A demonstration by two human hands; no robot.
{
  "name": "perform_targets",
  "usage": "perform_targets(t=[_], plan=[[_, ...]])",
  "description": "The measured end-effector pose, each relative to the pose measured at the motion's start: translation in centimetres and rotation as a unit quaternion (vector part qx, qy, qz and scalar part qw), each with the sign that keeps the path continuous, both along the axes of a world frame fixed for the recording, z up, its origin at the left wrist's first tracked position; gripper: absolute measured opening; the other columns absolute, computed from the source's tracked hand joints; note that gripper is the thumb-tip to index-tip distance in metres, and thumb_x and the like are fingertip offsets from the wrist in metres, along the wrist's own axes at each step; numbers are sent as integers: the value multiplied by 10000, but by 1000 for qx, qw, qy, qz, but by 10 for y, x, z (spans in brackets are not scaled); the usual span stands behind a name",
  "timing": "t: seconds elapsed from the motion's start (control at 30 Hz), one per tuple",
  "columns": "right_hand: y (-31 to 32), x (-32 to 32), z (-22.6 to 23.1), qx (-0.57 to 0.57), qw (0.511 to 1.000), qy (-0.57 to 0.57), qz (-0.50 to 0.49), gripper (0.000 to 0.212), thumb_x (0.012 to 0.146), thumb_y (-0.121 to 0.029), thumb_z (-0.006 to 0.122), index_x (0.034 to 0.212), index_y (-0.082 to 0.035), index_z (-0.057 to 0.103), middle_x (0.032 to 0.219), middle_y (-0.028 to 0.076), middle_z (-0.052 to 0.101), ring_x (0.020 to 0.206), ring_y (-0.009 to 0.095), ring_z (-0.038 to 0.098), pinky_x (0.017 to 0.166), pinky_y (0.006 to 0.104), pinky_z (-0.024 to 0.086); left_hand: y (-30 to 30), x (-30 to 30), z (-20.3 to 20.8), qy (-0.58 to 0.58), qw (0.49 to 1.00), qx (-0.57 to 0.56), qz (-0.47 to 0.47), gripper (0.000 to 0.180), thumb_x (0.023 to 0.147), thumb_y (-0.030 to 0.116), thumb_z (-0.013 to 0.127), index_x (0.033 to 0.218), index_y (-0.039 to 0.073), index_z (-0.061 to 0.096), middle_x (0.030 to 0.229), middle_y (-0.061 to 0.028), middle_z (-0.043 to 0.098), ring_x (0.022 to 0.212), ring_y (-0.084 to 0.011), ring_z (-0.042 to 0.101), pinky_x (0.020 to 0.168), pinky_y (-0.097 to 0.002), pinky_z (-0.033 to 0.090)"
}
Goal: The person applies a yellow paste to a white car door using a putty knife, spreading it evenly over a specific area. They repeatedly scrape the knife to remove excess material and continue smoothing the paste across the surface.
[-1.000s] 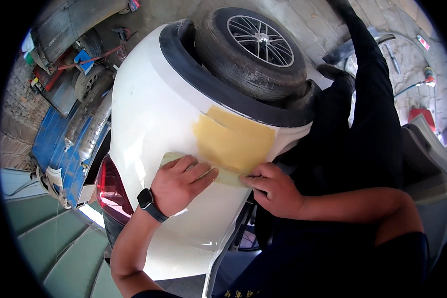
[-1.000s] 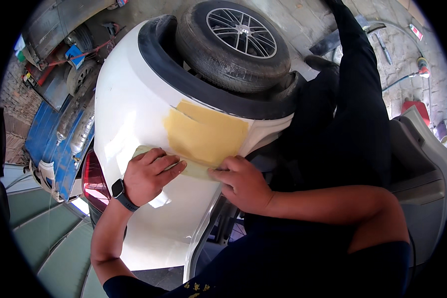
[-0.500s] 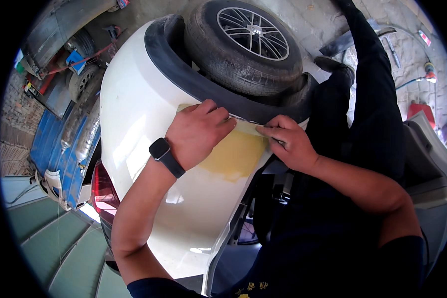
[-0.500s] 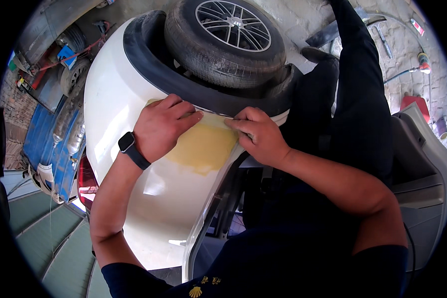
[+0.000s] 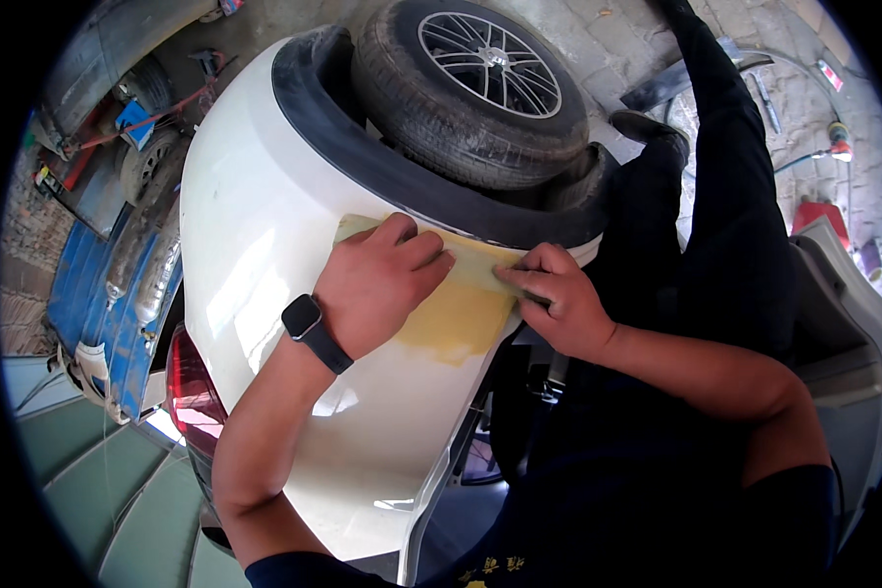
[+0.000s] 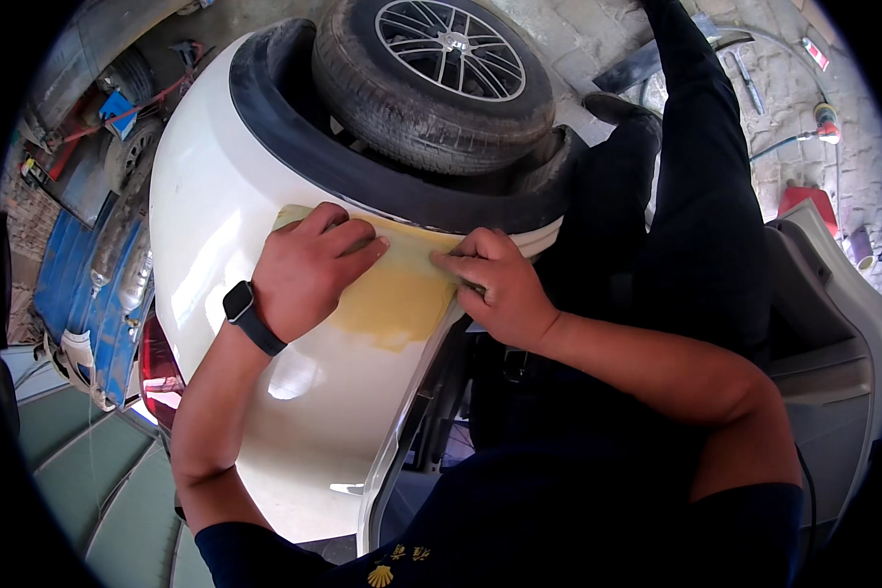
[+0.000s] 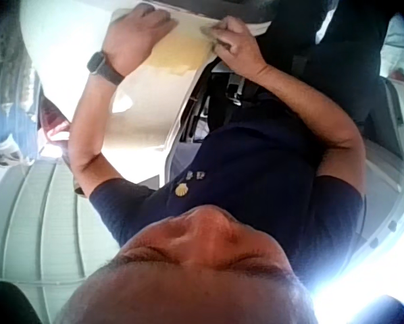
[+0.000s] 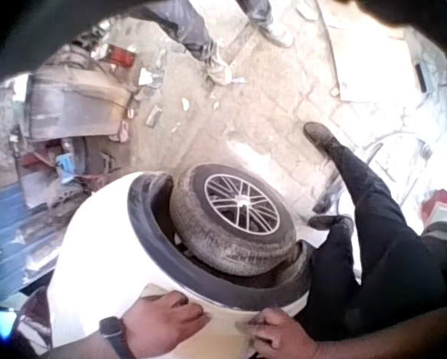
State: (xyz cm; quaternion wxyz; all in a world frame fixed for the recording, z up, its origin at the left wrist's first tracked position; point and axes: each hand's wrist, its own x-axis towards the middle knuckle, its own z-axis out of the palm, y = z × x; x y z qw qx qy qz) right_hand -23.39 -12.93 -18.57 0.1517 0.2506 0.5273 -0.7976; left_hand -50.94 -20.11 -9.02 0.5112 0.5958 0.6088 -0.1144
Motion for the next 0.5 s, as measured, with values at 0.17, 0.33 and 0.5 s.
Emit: perform_targets(t=[0.17, 0.33, 0.5], plan=[[-9, 4, 43, 32, 999, 1, 21, 512, 803, 40, 696, 1292, -88, 774, 1064, 87, 574, 1022, 272, 583, 918, 367, 502, -11, 3, 33, -1, 1000, 23, 9, 370, 791, 109, 689, 1150, 124, 779, 1068, 25, 666, 1044, -214, 639, 740, -329, 599], [-20, 4, 91, 12, 998, 33, 48, 481, 814, 19, 734, 1278, -100, 775, 1085, 92, 579, 1043, 293, 578, 938, 379, 498, -32, 8, 92, 7, 1000, 17, 1, 398, 790, 144, 694, 1176, 119, 787, 1157, 23, 679, 1104, -217, 642, 769, -337, 607], [-4, 3, 93, -36, 995, 83, 51, 441, 818, 2, 695, 1242, -88, 775, 1082, 106, 613, 1033, 308, 625, 869, 411, 540, -24, 10, 117, 12, 999, 29, -13, 388, 770, 156, 701, 1146, 118, 789, 1128, -9, 681, 1089, -219, 654, 784, -345, 610]])
